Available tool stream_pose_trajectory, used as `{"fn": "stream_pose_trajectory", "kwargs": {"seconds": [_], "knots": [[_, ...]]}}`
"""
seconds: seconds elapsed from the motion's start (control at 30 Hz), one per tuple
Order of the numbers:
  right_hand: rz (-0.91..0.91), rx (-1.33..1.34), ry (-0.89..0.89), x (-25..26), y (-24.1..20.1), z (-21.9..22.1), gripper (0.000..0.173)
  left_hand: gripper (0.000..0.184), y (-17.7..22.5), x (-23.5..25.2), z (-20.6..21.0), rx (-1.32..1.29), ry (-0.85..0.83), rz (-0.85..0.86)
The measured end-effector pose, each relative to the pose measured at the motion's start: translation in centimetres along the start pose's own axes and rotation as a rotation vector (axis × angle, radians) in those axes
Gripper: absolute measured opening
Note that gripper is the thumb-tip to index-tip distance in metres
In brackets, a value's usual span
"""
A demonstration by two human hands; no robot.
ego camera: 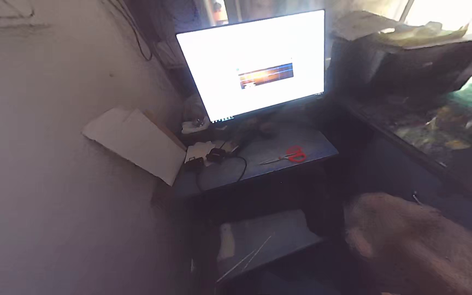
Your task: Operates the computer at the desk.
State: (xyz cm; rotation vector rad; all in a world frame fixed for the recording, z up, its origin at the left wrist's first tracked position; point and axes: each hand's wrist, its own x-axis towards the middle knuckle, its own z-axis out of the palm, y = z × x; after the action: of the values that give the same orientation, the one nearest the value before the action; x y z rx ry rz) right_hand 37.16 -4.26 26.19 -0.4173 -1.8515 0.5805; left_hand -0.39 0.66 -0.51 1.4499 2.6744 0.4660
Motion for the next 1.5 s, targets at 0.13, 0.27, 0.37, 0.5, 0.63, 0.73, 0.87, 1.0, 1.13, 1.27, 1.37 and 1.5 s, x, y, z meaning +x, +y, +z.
{"fn": "stream_pose_trajectory", "kwargs": {"seconds": [0.13, 0.27, 0.37, 0.5, 0.63, 0.73, 0.87, 1.0, 1.13, 1.27, 1.37, 1.5], "knots": [[0.667, -0.748, -0.122, -7.4, 20.0, -1.1, 0.043, 0.052, 1.7, -0.2, -2.3, 0.002, -0.060, 0.046], [0.825, -1.037, -0.214, -11.9, 26.9, 0.0, 0.067, 0.054, -0.2, 0.5, 0.2, -0.006, 0.023, 0.013], [0.757, -1.050, -0.185, -12.9, 27.2, 0.6, 0.063, 0.056, -0.7, 0.4, 1.0, -0.059, 0.019, -0.019], [0.798, -1.000, -0.240, -12.0, 27.1, 0.4, 0.061, 0.057, -0.4, 0.4, 1.2, -0.046, 0.030, -0.008], [0.765, -1.073, -0.289, -11.2, 26.8, 0.9, 0.060, 0.053, -0.7, 0.2, 0.8, -0.042, 0.078, 0.035], [0.740, -1.091, -0.284, -11.4, 26.5, 0.7, 0.058, 0.057, -0.9, 0.8, 1.5, -0.057, 0.044, -0.019], [0.687, -1.055, -0.319, -12.7, 27.7, 0.6, 0.055, 0.061, -1.3, 0.7, 2.3, -0.057, 0.086, 0.008], [0.598, -1.116, -0.250, -13.7, 28.4, 0.6, 0.051, 0.059, -1.4, 0.6, 2.0, -0.054, 0.071, 0.031], [0.695, -1.070, -0.252, -12.7, 27.7, 0.6, 0.052, 0.050, -0.6, 0.7, 1.0, -0.148, 0.062, 0.038], [0.691, -1.068, -0.297, -12.5, 27.2, 0.7, 0.049, 0.051, -0.2, 0.7, 0.4, -0.163, 0.016, -0.033], [0.710, -1.064, -0.279, -12.6, 27.3, 0.6, 0.049, 0.053, 0.0, 0.8, 0.3, -0.136, 0.018, -0.032], [0.776, -1.053, -0.283, -12.2, 27.3, 0.5, 0.049, 0.054, -0.4, 1.0, 0.5, -0.102, 0.031, 0.020]]}}
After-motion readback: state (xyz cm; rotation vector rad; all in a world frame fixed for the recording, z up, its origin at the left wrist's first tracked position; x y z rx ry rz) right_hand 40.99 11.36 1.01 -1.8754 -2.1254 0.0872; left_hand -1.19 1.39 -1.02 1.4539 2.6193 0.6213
